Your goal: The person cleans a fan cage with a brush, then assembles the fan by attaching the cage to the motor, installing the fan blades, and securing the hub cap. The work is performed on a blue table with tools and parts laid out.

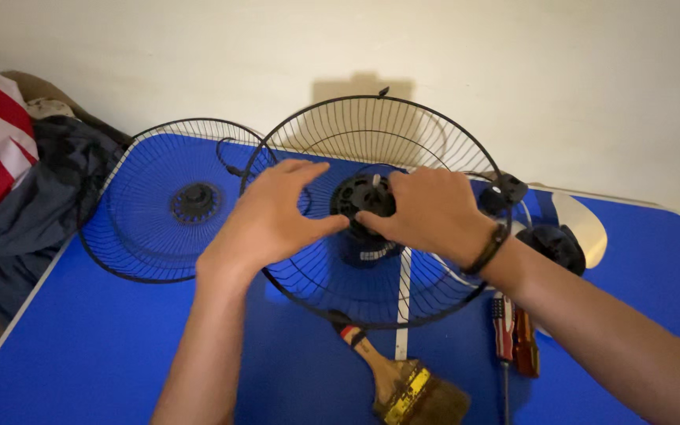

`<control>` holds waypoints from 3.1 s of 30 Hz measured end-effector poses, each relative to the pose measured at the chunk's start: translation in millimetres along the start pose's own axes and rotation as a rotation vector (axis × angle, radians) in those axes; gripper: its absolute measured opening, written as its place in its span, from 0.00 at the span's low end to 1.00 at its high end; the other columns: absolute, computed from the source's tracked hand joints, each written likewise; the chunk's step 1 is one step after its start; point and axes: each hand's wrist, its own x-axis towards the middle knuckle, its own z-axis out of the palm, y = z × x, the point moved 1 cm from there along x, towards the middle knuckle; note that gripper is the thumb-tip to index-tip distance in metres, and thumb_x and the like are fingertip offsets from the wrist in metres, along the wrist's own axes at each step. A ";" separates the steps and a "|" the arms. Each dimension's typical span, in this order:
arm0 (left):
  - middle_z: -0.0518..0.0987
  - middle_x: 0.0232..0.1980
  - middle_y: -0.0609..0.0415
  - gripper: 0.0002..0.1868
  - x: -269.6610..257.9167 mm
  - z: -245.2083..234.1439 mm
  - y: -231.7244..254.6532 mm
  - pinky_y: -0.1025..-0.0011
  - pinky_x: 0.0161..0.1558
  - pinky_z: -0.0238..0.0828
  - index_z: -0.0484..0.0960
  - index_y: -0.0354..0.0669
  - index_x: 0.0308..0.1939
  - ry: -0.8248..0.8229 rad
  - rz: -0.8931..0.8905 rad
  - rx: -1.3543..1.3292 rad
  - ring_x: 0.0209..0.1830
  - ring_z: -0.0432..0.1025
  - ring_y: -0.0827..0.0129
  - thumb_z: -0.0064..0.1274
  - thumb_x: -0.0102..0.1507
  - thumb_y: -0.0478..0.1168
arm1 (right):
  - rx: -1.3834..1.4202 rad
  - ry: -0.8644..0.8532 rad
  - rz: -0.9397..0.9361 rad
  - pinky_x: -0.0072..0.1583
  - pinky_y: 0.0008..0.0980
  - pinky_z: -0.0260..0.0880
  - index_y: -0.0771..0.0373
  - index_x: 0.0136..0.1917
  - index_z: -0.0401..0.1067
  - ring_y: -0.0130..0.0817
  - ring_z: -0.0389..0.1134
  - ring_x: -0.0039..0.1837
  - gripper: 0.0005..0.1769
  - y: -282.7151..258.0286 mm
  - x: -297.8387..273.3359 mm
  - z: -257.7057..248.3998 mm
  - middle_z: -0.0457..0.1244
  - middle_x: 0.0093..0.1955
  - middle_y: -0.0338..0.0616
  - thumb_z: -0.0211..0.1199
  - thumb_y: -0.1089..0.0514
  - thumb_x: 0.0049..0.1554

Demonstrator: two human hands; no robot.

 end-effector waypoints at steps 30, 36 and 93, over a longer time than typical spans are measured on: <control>0.82 0.55 0.39 0.31 -134.1 -26.5 -150.5 0.56 0.58 0.71 0.84 0.35 0.51 0.094 -0.353 0.175 0.55 0.75 0.44 0.69 0.51 0.52 | -0.086 0.132 -0.449 0.46 0.47 0.66 0.62 0.49 0.73 0.47 0.66 0.50 0.31 -149.9 -64.0 -21.6 0.64 0.44 0.46 0.68 0.34 0.46; 0.80 0.55 0.36 0.30 -100.7 -22.8 -212.3 0.54 0.59 0.69 0.83 0.35 0.55 0.083 -0.449 0.249 0.57 0.74 0.43 0.66 0.55 0.52 | -0.084 0.241 -0.544 0.46 0.46 0.62 0.62 0.49 0.73 0.48 0.64 0.50 0.30 -172.7 -73.5 -18.5 0.63 0.45 0.48 0.69 0.37 0.45; 0.83 0.43 0.56 0.19 -231.4 46.4 -158.2 0.73 0.40 0.75 0.79 0.47 0.53 0.427 -0.349 -1.828 0.38 0.76 0.73 0.41 0.76 0.55 | 0.658 0.216 -0.649 0.36 0.31 0.71 0.54 0.51 0.80 0.38 0.72 0.35 0.17 -149.5 -142.6 40.9 0.69 0.40 0.43 0.74 0.51 0.49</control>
